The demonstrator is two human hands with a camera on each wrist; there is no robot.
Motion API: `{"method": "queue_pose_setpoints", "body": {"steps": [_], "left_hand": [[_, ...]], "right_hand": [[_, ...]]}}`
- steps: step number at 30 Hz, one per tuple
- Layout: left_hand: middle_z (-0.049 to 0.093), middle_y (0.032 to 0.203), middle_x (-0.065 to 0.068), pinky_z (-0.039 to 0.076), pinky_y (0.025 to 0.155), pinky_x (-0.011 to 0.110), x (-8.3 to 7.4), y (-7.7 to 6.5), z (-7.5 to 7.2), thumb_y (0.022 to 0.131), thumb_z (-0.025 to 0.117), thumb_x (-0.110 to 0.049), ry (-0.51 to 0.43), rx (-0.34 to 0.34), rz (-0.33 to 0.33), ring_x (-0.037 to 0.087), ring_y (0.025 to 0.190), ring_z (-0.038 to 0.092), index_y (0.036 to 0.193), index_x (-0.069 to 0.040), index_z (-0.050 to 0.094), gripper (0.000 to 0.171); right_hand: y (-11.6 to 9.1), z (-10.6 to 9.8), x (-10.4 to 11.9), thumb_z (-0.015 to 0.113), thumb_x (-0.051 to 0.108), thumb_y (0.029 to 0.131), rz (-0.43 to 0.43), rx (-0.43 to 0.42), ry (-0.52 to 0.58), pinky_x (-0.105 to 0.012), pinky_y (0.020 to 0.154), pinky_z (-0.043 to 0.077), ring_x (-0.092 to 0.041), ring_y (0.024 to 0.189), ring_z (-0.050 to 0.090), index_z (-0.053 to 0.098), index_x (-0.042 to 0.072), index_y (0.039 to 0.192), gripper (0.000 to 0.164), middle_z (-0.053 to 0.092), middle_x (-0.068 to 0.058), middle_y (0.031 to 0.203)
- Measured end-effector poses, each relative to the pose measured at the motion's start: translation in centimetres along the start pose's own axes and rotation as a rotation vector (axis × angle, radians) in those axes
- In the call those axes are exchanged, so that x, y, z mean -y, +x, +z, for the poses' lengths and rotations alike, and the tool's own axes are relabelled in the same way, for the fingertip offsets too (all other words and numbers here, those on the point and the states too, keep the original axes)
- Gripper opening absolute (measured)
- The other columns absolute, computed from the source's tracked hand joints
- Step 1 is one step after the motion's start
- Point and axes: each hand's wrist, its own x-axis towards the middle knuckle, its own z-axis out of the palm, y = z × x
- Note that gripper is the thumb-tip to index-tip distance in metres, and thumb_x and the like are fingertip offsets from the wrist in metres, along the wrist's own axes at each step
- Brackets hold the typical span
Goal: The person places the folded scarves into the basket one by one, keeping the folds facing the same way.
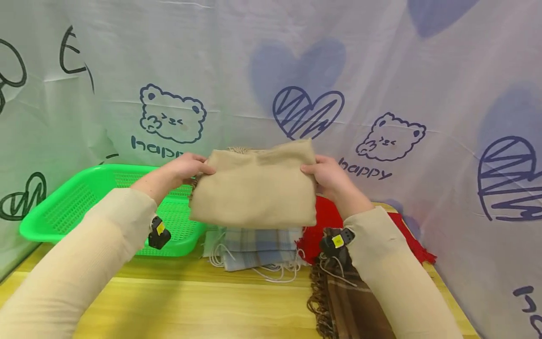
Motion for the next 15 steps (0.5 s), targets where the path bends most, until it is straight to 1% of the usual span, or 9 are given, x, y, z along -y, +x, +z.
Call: {"method": "queue_pose_setpoints", "body": {"steps": [4, 8, 12, 15], "left_hand": [[0.054, 0.11, 0.012, 0.044, 0.07, 0.026, 0.8, -0.6, -2.3, 0.091, 0.054, -0.013, 0.053, -0.052, -0.008, 0.016, 0.082, 0.052, 0.132, 0.003, 0.049, 0.044], [0.052, 0.118, 0.017, 0.042, 0.069, 0.026, 1.5, -1.2, -4.6, 0.091, 0.054, -0.013, 0.107, -0.094, -0.017, 0.018, 0.084, 0.051, 0.135, 0.004, 0.045, 0.048], [0.049, 0.126, 0.023, 0.045, 0.072, 0.029, 2.4, -1.7, -6.9, 0.091, 0.053, -0.013, 0.162, -0.131, -0.035, 0.021, 0.086, 0.054, 0.137, 0.005, 0.041, 0.051], [0.046, 0.13, 0.027, 0.048, 0.078, 0.035, 3.3, -1.9, -8.5, 0.091, 0.052, -0.014, 0.218, -0.161, -0.041, 0.026, 0.091, 0.055, 0.138, 0.006, 0.039, 0.053]], "right_hand": [[1.6, 2.5, 0.4, 0.043, 0.007, 0.098, 0.024, 0.005, 0.025, -0.022, 0.068, 0.052, -0.005, 0.072, 0.059, 0.037, -0.004, 0.136, 0.04, 0.054, 0.003, 0.091], [3.4, 5.2, 0.5, 0.043, 0.005, 0.097, 0.041, 0.015, 0.061, -0.022, 0.066, 0.051, -0.006, 0.07, 0.058, 0.039, -0.004, 0.135, 0.04, 0.053, 0.001, 0.09], [5.1, 7.9, 0.5, 0.044, 0.003, 0.096, 0.051, 0.027, 0.1, -0.024, 0.063, 0.05, -0.007, 0.066, 0.056, 0.039, -0.004, 0.136, 0.041, 0.053, 0.002, 0.084], [6.2, 10.1, 0.5, 0.044, 0.001, 0.095, 0.058, 0.031, 0.137, -0.025, 0.061, 0.049, -0.007, 0.064, 0.056, 0.04, -0.004, 0.135, 0.04, 0.054, 0.002, 0.081]]}}
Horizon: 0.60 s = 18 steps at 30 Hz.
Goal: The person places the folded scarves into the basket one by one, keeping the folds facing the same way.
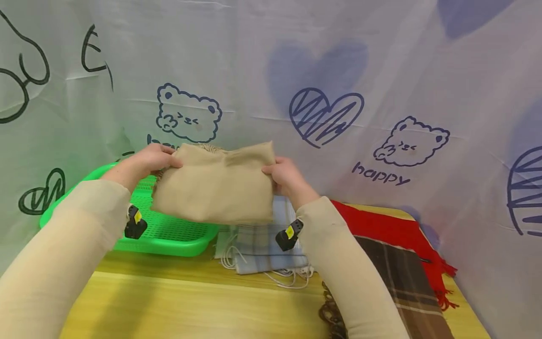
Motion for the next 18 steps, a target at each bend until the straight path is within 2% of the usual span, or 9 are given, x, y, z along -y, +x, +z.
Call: {"method": "queue_pose_setpoints", "body": {"steps": [4, 8, 10, 15, 18], "left_hand": [[0.043, 0.132, 0.031, 0.049, 0.084, 0.04, 1.9, 0.1, -1.5, 0.091, 0.051, -0.012, 0.057, -0.043, 0.006, 0.033, 0.1, 0.055, 0.138, 0.008, 0.038, 0.053], [0.044, 0.13, 0.032, 0.049, 0.079, 0.039, 3.8, 0.0, -2.6, 0.089, 0.051, -0.011, 0.099, -0.108, 0.01, 0.036, 0.1, 0.053, 0.137, 0.007, 0.04, 0.052], [0.043, 0.132, 0.033, 0.048, 0.082, 0.041, 4.7, -0.1, -3.1, 0.088, 0.052, -0.01, 0.119, -0.145, 0.006, 0.038, 0.104, 0.05, 0.137, 0.008, 0.039, 0.054], [0.035, 0.138, 0.034, 0.04, 0.099, 0.048, 6.3, -0.3, -3.8, 0.086, 0.052, -0.009, 0.141, -0.207, -0.019, 0.045, 0.121, 0.04, 0.138, 0.011, 0.035, 0.058], [0.031, 0.141, 0.034, 0.039, 0.1, 0.049, 7.4, -0.2, -4.2, 0.086, 0.051, -0.008, 0.152, -0.213, -0.041, 0.045, 0.123, 0.037, 0.138, 0.011, 0.034, 0.059]], "right_hand": [[1.4, 2.9, -0.5, 0.045, 0.001, 0.095, 0.013, -0.004, 0.014, -0.029, 0.068, 0.05, -0.011, 0.071, 0.057, 0.044, 0.001, 0.135, 0.04, 0.057, -0.005, 0.095], [2.5, 5.6, -1.3, 0.048, 0.005, 0.096, 0.001, -0.012, 0.007, -0.037, 0.084, 0.05, -0.022, 0.093, 0.059, 0.047, 0.006, 0.135, 0.04, 0.057, -0.015, 0.12], [3.0, 6.8, -1.8, 0.048, 0.005, 0.096, -0.016, -0.016, 0.018, -0.041, 0.09, 0.049, -0.027, 0.104, 0.058, 0.048, 0.006, 0.135, 0.039, 0.054, -0.018, 0.127], [3.8, 9.5, -3.3, 0.049, 0.004, 0.095, -0.032, -0.026, 0.061, -0.044, 0.093, 0.048, -0.033, 0.112, 0.056, 0.049, 0.005, 0.134, 0.038, 0.054, -0.019, 0.128], [4.2, 10.8, -4.1, 0.049, 0.004, 0.095, -0.027, -0.024, 0.068, -0.043, 0.092, 0.049, -0.033, 0.111, 0.058, 0.05, 0.004, 0.133, 0.037, 0.056, -0.02, 0.126]]}}
